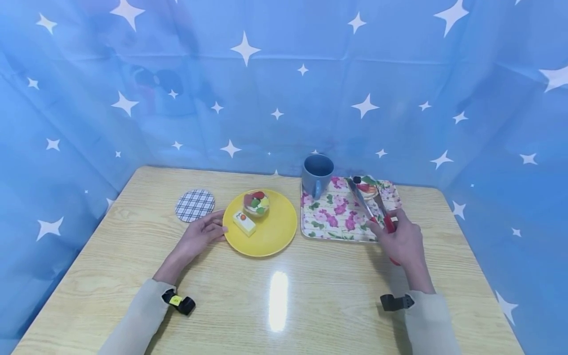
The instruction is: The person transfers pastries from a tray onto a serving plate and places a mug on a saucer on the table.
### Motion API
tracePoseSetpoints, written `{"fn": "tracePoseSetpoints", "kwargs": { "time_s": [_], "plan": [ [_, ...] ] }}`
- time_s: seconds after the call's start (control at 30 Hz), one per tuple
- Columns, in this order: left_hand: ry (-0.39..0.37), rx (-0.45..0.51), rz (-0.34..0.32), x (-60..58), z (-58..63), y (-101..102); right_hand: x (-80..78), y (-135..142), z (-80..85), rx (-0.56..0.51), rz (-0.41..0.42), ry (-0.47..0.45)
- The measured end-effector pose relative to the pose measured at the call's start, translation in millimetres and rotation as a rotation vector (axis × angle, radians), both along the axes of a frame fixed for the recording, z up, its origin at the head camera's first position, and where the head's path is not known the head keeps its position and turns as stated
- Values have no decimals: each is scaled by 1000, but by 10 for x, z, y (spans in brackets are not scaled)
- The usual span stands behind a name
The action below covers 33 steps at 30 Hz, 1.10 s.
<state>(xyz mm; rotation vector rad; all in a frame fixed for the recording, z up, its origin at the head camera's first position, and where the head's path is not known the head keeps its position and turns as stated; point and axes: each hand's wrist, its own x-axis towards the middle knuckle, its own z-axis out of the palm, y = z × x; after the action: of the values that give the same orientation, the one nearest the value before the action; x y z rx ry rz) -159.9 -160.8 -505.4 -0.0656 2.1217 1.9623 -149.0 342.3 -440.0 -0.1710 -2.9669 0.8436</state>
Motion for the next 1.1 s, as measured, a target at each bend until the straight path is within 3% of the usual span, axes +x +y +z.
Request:
{"fn": "tracePoseSetpoints", "kwargs": {
  "time_s": [0.57,1.1],
  "plan": [
    [-7,-5,3,-1,9,2,232,-150,138,13,71,85],
    [-14,0,14,1,26,13,394,-286,158,13,106,78]
  ]
}}
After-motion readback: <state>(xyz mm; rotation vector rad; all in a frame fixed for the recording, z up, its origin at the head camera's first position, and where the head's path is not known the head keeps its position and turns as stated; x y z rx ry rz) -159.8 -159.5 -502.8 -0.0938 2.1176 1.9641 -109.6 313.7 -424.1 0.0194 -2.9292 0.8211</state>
